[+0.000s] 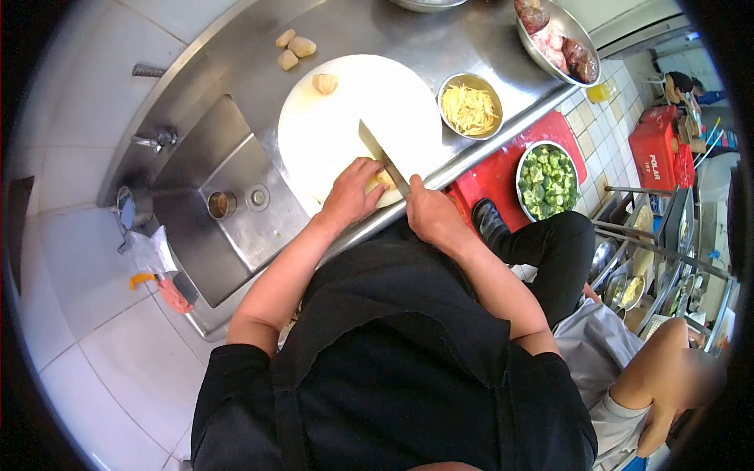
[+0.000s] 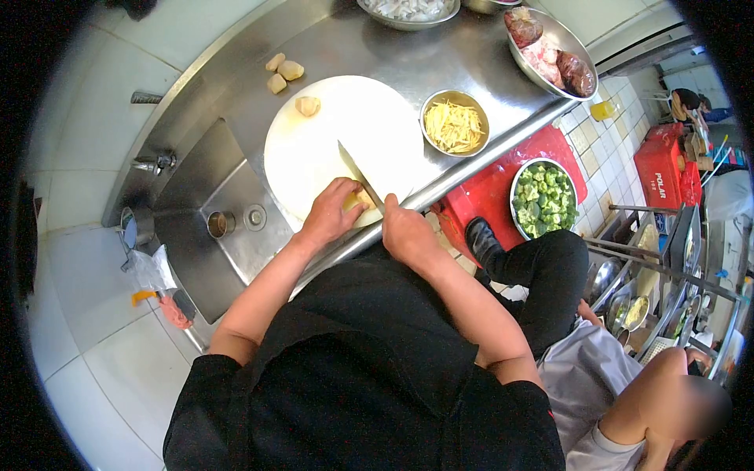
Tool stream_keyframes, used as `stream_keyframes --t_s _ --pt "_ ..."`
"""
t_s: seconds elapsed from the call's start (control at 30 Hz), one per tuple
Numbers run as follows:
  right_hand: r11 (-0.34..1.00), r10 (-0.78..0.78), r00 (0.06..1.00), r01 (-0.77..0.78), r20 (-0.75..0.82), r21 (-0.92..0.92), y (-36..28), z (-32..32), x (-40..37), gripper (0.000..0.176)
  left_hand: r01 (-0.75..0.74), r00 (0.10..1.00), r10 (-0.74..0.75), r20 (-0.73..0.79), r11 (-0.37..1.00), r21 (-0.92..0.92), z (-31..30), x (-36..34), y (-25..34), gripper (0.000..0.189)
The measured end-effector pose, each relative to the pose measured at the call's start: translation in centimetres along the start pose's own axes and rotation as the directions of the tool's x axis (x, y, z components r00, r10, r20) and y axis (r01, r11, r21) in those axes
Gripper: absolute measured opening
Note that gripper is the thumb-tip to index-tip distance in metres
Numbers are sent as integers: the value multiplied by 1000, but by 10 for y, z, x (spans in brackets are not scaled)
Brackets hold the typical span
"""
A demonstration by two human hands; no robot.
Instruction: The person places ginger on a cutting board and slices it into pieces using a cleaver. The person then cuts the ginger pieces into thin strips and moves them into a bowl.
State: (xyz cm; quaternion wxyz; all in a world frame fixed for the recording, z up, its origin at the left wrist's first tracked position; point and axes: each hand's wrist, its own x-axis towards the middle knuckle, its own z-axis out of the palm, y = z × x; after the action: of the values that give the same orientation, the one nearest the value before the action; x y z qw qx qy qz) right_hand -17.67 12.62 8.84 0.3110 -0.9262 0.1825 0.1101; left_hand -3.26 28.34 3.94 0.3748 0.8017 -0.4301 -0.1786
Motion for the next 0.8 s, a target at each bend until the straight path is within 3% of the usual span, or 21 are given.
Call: stream_keyframes --t_s 0.37,0.8 --pt "998 -43 999 45 -31 47 -6 -26 -42 17 0 1000 0 -3 1000 31 2 -2 -3 42" --pt "1000 -7 1000 7 -5 -10 -4 9 2 15 18 1000 -18 8 1000 3 0 -3 -11 36"
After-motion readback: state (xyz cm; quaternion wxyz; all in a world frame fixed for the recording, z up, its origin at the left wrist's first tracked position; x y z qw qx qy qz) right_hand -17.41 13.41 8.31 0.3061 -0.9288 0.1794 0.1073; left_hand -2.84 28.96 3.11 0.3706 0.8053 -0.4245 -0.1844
